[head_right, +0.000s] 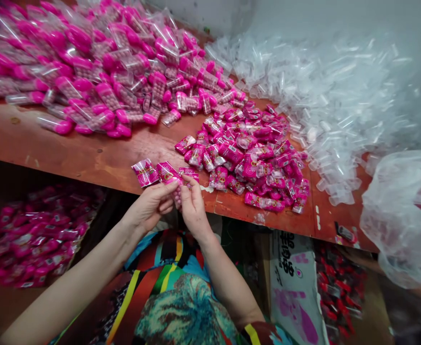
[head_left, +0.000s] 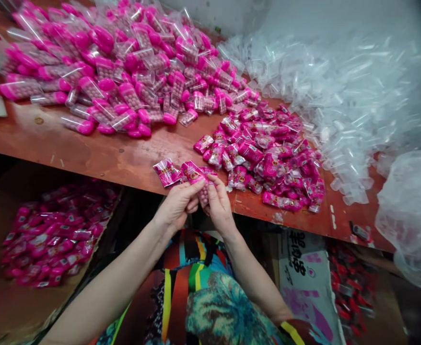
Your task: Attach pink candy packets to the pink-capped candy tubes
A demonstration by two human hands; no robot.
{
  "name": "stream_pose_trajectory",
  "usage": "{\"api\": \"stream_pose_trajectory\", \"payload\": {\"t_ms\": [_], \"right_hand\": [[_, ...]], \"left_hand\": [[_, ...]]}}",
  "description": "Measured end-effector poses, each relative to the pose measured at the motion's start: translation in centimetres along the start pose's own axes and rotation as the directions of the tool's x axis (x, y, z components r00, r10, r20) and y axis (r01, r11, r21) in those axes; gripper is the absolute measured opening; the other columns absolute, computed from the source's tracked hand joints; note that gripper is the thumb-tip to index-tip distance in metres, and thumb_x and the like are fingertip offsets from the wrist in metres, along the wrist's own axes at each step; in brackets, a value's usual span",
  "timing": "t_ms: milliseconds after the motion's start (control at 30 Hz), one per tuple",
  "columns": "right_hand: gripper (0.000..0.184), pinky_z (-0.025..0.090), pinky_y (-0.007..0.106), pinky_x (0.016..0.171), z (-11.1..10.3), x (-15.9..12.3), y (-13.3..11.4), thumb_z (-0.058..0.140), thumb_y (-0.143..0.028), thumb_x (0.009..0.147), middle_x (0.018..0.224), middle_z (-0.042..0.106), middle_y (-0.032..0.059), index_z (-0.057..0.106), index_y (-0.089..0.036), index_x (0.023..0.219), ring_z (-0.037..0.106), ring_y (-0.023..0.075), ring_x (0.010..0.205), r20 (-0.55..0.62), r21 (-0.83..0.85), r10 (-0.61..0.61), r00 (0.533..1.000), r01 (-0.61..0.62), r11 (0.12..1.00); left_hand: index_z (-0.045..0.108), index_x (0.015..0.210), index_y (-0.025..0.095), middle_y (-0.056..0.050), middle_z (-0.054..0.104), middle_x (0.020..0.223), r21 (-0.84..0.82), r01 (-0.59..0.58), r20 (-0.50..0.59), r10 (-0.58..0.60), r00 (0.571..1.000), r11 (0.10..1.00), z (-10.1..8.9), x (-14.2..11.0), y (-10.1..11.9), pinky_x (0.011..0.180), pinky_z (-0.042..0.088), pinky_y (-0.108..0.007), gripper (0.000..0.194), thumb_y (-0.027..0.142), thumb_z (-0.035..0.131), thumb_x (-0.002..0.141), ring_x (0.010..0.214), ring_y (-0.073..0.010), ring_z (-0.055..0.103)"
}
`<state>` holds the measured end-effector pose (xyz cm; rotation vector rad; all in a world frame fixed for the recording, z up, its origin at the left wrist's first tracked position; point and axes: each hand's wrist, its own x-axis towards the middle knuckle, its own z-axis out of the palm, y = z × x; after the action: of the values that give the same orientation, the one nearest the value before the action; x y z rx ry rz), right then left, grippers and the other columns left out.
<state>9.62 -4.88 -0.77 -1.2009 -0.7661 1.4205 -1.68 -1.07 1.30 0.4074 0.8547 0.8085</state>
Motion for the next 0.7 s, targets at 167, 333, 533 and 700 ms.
{"api": "stream_pose_trajectory", "payload": {"t_ms": [167, 333, 533, 700], "right_hand": [[0.043, 0.028, 0.020, 0.041, -0.92, -0.35, -0.02, 0.055, -0.044, 0.093, 0.069, 0.047, -0.0059, 0.043, -0.032, 0.132, 0.034, 0.0075, 0.046, 0.076, -0.006, -0.007, 0.997, 0.008, 1.000], [0.044, 0.024, 0.020, 0.039, -1.01, -0.32, 0.02, 0.054, -0.046, 0.094, 0.064, 0.045, -0.0079, 0.041, -0.032, 0.133, 0.027, 0.0065, 0.041, 0.070, 0.001, 0.022, 0.997, -0.022, 1.000], [0.044, 0.046, 0.022, 0.057, -0.70, -0.65, 0.27, 0.055, -0.041, 0.094, 0.082, 0.059, -0.0014, 0.042, -0.029, 0.133, 0.055, 0.0104, 0.065, 0.024, -0.118, -0.076, 0.997, 0.078, 0.990], [0.039, 0.051, 0.024, 0.064, -0.33, -0.66, 0.60, 0.056, -0.039, 0.093, 0.088, 0.060, 0.0013, 0.047, -0.028, 0.130, 0.060, 0.0124, 0.075, -0.023, -0.169, -0.132, 0.991, 0.127, 0.978]], "left_hand": [[0.058, 0.069, 0.013, 0.007, 0.042, 0.047, 0.002, -0.018, 0.008, 0.018, 1.000, 1.000, 0.04, 0.10, -0.27, 0.037, 0.020, -0.015, 0.031, 0.035, 0.079, 0.075, 0.035, -0.0008, 0.029], [0.059, 0.066, 0.012, 0.004, 0.047, 0.048, 0.013, -0.004, 0.042, 0.004, 0.999, 1.000, -0.12, -0.02, -0.19, 0.037, 0.021, -0.016, 0.036, 0.041, 0.076, 0.078, 0.035, -0.0006, 0.029], [0.056, 0.064, 0.013, 0.007, 0.041, 0.042, -0.006, -0.006, 0.010, 0.006, 1.000, 1.000, -0.45, 0.37, -0.20, 0.035, 0.018, -0.015, 0.037, 0.039, 0.079, 0.075, 0.032, 0.0001, 0.025], [0.057, 0.066, 0.012, 0.006, 0.044, 0.047, -0.029, 0.012, 0.004, -0.012, 1.000, 1.000, -0.22, 0.16, -0.95, 0.035, 0.018, -0.014, 0.035, 0.038, 0.080, 0.074, 0.032, 0.0010, 0.025]]}}
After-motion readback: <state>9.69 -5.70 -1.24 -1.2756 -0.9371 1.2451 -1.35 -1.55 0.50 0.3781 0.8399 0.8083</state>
